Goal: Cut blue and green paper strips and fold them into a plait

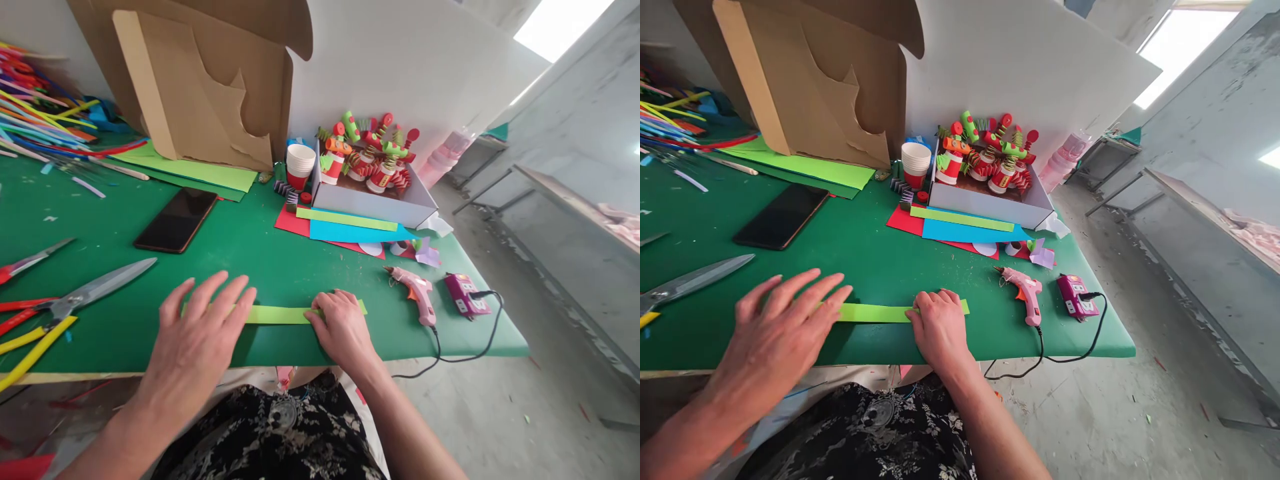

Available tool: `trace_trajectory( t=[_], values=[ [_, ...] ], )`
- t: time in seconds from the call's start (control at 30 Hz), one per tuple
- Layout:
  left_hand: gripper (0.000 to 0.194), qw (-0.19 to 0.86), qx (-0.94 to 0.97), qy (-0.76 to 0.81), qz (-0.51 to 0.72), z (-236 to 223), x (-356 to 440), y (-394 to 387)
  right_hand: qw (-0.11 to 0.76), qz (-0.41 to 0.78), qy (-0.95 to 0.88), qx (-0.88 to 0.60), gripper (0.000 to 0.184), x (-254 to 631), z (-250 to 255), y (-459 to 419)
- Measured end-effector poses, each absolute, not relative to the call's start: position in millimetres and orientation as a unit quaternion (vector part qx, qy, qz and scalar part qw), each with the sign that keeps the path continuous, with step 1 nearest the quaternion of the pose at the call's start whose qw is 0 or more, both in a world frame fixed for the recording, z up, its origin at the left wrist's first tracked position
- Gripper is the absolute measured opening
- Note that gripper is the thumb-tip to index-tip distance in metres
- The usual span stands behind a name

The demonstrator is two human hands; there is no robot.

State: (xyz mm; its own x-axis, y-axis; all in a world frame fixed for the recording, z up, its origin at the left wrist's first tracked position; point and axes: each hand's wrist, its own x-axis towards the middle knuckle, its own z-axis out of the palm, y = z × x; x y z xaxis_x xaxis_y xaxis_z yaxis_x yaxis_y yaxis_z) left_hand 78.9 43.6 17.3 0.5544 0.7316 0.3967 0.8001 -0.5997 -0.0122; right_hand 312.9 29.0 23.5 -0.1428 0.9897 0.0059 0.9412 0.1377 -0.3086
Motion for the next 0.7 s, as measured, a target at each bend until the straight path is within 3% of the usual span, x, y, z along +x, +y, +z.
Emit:
trace_trajectory(
  t=[0.13, 0.4, 0.7],
  values=[
    [0.040, 0.042, -0.922, -0.331, -0.194, 6, 103, 26, 0.093, 0.124, -0.744, -0.650, 0.009, 310, 25, 28],
    [0.041, 0.010, -0.928, -0.321, -0.190, -12, 113, 20, 0.112, 0.126, -0.744, -0.646, 0.010, 332, 30, 24],
    [0.052, 0.021, -0.926, -0.283, -0.250, -11, 113, 28, 0.244, 0.211, -0.673, -0.665, 0.017, 386, 27, 4]
  ],
)
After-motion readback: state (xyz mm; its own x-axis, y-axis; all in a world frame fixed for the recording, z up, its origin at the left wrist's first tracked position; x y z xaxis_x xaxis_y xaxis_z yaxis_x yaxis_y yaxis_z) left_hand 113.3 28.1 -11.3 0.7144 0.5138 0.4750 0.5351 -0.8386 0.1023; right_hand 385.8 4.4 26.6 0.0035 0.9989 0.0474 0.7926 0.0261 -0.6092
